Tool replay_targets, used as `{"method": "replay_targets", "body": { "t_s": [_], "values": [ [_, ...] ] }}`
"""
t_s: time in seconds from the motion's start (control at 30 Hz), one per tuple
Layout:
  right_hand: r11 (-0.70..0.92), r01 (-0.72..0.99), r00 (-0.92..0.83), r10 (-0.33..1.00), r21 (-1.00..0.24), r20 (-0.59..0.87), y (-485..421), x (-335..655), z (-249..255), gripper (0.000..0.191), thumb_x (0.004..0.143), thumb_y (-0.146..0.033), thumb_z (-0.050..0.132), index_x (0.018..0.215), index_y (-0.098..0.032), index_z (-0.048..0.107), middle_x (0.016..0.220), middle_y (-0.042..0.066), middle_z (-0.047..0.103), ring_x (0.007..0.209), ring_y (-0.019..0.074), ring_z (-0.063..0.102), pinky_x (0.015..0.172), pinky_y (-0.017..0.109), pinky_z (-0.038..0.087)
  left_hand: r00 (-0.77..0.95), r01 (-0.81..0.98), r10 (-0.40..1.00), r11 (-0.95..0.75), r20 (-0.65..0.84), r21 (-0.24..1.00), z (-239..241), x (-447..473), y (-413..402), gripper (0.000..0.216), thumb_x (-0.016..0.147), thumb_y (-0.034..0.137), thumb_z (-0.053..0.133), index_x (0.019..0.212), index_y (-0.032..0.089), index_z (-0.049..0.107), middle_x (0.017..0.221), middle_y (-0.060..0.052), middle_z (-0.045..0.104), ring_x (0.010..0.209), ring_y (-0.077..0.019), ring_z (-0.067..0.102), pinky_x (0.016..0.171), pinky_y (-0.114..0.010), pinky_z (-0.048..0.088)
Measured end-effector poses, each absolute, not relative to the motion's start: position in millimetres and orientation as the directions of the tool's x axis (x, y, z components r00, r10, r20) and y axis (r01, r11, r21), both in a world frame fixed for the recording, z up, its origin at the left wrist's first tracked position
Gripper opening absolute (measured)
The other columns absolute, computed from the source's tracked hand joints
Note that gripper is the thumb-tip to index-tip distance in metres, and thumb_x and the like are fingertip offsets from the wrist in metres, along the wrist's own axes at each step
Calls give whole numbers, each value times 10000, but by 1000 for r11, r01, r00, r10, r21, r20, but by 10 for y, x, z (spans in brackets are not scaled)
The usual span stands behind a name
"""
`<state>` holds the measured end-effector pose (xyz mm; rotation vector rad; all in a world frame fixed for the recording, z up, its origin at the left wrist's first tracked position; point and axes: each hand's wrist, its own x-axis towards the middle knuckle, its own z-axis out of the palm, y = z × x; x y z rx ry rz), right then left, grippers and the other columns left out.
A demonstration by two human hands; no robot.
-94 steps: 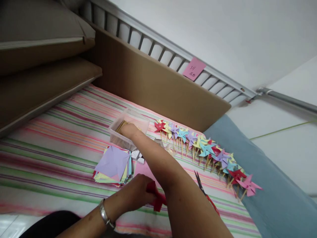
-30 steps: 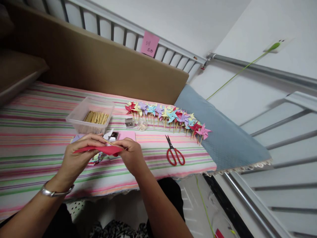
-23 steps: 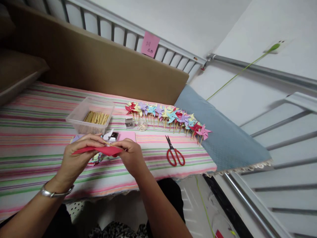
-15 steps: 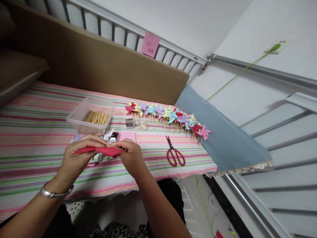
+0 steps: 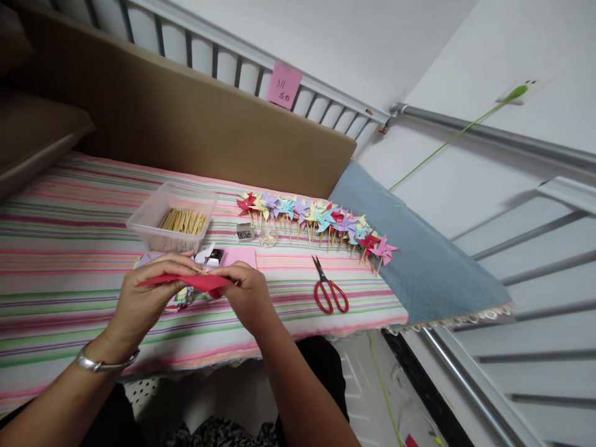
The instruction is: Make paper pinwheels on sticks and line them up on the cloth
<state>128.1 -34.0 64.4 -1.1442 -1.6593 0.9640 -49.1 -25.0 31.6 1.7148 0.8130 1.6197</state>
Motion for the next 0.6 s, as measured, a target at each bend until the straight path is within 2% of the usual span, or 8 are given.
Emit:
{"method": "replay_targets", "body": {
  "t_s": [0.2, 0.6],
  "values": [
    [304, 313, -196, 948, -900, 252, -370, 1256, 691, 178, 727, -126, 593, 768, -202, 748, 676, 8, 600, 672, 135, 555, 648, 265, 440, 32, -86, 859, -507, 511, 858, 291, -475, -248, 65, 740, 162, 701, 731, 227, 698, 808, -7, 703, 826, -165, 643, 866, -326, 486],
    [277, 304, -164, 958, -912, 236, -373, 1236, 676, 106, 715, -192, 612, 691, -195, 716, 666, 6, 572, 648, 135, 534, 622, 268, 434, -2, -156, 888, -455, 461, 877, 256, -459, -232, 66, 721, 172, 716, 687, 224, 692, 757, 5, 710, 770, -157, 646, 1032, -403, 387]
  ]
}}
